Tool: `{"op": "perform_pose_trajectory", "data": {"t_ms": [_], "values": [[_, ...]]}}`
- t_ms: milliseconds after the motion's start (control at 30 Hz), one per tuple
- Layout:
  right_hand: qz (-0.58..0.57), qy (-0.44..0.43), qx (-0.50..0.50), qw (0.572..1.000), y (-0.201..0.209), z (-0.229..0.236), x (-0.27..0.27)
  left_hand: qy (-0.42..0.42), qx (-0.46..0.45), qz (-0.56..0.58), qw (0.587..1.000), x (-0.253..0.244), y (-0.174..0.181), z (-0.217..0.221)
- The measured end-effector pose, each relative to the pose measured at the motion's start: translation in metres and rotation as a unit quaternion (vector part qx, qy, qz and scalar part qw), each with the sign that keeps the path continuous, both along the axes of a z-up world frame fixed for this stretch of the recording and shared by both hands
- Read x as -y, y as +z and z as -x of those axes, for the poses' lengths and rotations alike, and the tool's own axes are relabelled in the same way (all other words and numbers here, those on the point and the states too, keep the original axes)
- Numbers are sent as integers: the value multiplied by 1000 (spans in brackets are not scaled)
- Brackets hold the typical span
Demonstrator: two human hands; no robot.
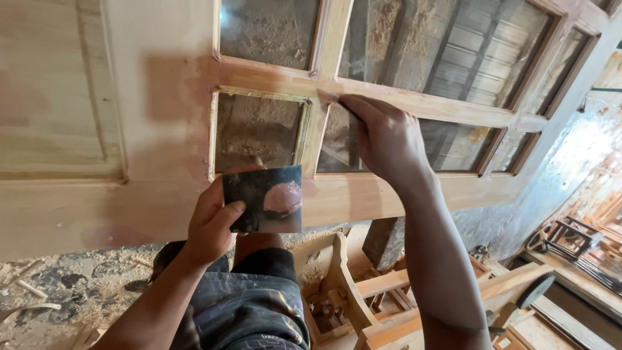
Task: The person sands the wooden frame of a glass-paneled door with small pieces of sandpaper and applies wood filler or stain from a tin to the joints and surfaces using their hands and small applicators.
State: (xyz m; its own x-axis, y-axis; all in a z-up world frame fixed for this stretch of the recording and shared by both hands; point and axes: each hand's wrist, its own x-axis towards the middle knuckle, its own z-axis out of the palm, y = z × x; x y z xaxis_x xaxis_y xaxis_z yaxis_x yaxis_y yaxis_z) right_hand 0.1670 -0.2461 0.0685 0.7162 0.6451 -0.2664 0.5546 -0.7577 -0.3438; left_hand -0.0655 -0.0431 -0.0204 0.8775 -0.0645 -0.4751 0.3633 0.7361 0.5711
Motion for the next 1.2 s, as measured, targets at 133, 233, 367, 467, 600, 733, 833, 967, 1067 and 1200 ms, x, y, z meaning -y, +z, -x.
{"op": "perform_pose_trajectory", "data": {"t_ms": [133,233,367,467,600,733,833,967,1067,1200], "values": [[26,10,27,999,-16,2,-9,-20,-20,-18,999,-2,-5,4],[17,10,85,996,-27,17,-19,-36,-76,15,996,-1,-10,6],[1,44,126,991,-28,35,-22,-26,-54,23,998,3,-12,1],[-5,45,85,995,-20,29,-17,-17,-35,48,998,5,-7,-4],[47,-29,-19,998,-7,-2,-15,-20,-39,47,998,3,-3,-12],[35,-62,-34,997,-3,-22,-22,-30,-15,-9,999,0,-2,-18],[49,-42,-20,998,-9,-22,-28,-25,-16,10,1000,0,0,-19],[87,-58,-16,994,-19,-12,-33,-25,-9,6,1000,-1,1,-19],[30,-22,16,999,-21,1,-34,-29,-10,-6,1000,1,0,-18],[46,-16,0,999,-19,6,-32,-5,-16,25,1000,8,2,-9]]}}
